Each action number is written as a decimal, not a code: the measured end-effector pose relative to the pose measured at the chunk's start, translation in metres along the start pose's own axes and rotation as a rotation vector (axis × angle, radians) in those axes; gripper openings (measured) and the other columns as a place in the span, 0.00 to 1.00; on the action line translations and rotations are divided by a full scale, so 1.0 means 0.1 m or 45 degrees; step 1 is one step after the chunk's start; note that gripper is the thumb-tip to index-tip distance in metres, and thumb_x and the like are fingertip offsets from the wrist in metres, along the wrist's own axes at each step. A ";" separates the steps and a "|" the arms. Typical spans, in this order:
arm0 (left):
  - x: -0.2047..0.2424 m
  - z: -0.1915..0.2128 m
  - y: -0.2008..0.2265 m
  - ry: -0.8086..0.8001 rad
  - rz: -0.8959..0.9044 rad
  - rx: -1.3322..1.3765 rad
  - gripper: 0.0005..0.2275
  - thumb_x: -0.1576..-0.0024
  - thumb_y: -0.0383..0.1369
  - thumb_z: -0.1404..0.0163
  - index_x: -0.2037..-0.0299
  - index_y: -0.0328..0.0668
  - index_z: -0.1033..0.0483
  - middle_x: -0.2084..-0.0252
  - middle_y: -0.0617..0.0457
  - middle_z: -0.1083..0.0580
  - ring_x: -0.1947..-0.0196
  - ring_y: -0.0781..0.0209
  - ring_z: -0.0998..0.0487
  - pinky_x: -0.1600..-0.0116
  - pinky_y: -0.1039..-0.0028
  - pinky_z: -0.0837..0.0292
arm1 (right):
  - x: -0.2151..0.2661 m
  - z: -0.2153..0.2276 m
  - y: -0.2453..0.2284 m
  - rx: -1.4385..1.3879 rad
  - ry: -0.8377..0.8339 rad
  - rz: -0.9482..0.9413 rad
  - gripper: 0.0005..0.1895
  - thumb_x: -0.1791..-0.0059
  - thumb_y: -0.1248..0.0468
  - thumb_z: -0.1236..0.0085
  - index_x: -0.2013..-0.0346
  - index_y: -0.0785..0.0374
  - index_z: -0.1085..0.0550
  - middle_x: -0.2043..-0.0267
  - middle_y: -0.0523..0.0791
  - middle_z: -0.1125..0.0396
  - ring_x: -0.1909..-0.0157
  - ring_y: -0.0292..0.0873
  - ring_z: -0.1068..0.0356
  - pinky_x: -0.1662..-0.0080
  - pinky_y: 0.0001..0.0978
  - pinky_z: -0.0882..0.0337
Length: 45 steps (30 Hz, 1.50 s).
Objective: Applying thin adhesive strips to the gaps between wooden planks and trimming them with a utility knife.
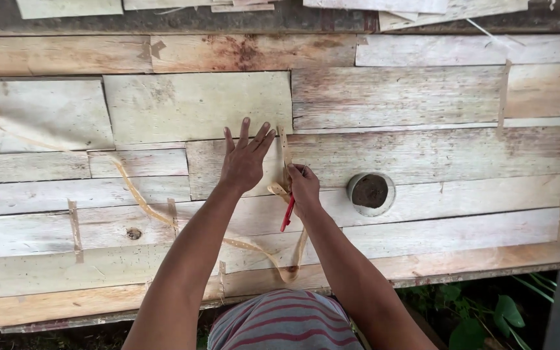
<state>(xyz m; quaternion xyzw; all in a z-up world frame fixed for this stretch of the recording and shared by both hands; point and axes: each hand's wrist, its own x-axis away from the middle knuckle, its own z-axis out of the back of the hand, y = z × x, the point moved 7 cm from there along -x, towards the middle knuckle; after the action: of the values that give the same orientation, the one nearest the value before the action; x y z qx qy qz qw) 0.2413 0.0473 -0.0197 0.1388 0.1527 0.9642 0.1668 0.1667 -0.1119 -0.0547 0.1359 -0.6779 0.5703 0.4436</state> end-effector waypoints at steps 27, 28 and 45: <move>-0.26 0.04 0.18 -0.470 -0.228 -0.350 0.31 0.40 0.63 0.66 0.25 0.84 0.56 0.21 0.83 0.60 0.20 0.49 0.70 0.29 0.18 0.78 | 0.01 -0.01 0.08 0.093 0.035 -0.026 0.08 0.49 0.60 0.38 0.64 0.62 0.24 0.80 0.48 0.34 0.84 0.33 0.40 0.80 0.21 0.41; -0.26 0.03 0.16 -0.459 -0.226 -0.354 0.31 0.40 0.63 0.66 0.25 0.84 0.56 0.21 0.83 0.60 0.20 0.49 0.70 0.29 0.18 0.78 | 0.03 -0.02 0.07 0.091 0.030 -0.016 0.08 0.49 0.60 0.38 0.64 0.62 0.24 0.80 0.48 0.34 0.84 0.33 0.40 0.80 0.21 0.41; -0.35 -0.20 0.09 -0.379 -0.034 -0.138 0.25 0.31 0.49 0.75 0.22 0.71 0.60 0.19 0.75 0.60 0.19 0.57 0.68 0.26 0.27 0.76 | 0.00 -0.01 0.11 0.145 0.035 -0.055 0.08 0.49 0.59 0.39 0.64 0.61 0.24 0.81 0.47 0.34 0.83 0.34 0.38 0.81 0.21 0.41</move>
<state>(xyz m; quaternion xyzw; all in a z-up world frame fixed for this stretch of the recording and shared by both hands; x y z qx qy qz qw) 0.2640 0.0218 -0.0425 0.2689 0.0758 0.9374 0.2076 0.1593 -0.1076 -0.0620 0.1676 -0.6351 0.6001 0.4566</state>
